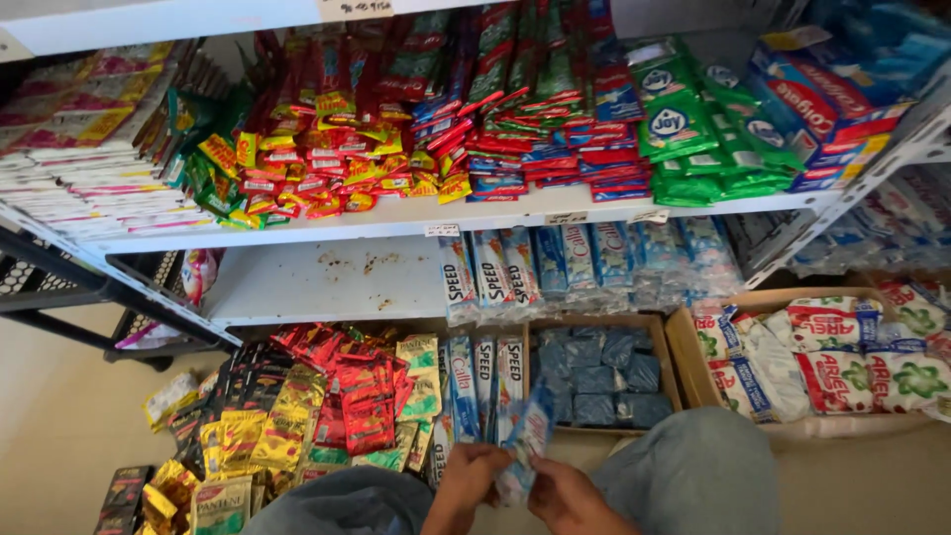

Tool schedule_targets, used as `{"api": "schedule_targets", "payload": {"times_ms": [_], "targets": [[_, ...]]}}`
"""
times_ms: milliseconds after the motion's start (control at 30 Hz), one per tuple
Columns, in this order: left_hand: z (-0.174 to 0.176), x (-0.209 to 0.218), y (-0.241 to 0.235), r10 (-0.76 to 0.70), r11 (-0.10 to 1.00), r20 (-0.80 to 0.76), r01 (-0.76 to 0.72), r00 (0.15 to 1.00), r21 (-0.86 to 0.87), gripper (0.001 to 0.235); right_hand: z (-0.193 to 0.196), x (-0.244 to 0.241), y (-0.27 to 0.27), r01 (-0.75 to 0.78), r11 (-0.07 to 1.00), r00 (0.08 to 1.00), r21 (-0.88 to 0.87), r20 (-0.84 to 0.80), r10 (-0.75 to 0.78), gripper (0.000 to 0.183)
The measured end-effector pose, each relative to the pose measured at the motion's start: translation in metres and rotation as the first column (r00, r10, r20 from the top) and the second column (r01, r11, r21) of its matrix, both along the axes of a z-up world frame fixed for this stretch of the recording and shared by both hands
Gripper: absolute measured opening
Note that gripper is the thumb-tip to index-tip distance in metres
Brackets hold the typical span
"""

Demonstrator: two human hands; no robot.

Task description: Organizing and restocking various product sachets on store shelves.

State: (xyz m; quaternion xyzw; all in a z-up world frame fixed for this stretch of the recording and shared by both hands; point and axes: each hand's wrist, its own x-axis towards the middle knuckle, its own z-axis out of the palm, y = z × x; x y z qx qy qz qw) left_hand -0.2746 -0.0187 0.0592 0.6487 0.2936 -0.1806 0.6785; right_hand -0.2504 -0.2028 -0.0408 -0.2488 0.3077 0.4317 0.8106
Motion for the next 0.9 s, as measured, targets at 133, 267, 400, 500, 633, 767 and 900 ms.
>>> {"api": "schedule_targets", "payload": {"times_ms": [133,267,400,500,633,767,900], "targets": [[-0.018,-0.015,-0.006,-0.157,0.980,0.069,0.165,0.985,-0.113,0.024,-0.005,-0.013,-0.033,0.098,0.994,0.974,-0.044,0.208,-0.087,0.032],[-0.029,-0.018,-0.023,-0.216,0.930,0.118,0.241,0.969,-0.276,0.022,-0.018,-0.005,-0.061,0.188,0.977,0.912,-0.100,0.386,-0.137,0.034],[0.000,-0.006,-0.033,-0.244,0.902,0.157,0.284,0.957,-0.325,0.031,0.028,0.014,-0.073,0.239,0.924,0.865,-0.299,0.499,-0.062,0.039],[0.033,0.029,-0.045,-0.193,0.939,0.194,0.239,0.962,-0.249,0.037,0.061,0.053,-0.075,0.230,0.887,0.835,-0.401,0.549,0.032,0.039],[0.009,0.092,-0.052,-0.089,0.946,0.330,0.184,0.940,-0.267,0.037,0.105,0.121,-0.066,0.218,0.803,0.816,-0.555,0.555,0.163,0.036],[-0.028,0.165,-0.068,0.039,0.980,0.354,0.034,0.934,-0.198,0.034,0.053,0.207,-0.072,0.287,0.856,0.674,-0.429,0.726,0.138,0.036],[-0.084,0.239,-0.081,0.126,0.973,0.479,-0.014,0.869,-0.231,0.027,0.049,0.268,-0.081,0.258,0.859,0.608,-0.442,0.765,0.210,0.038]]}}
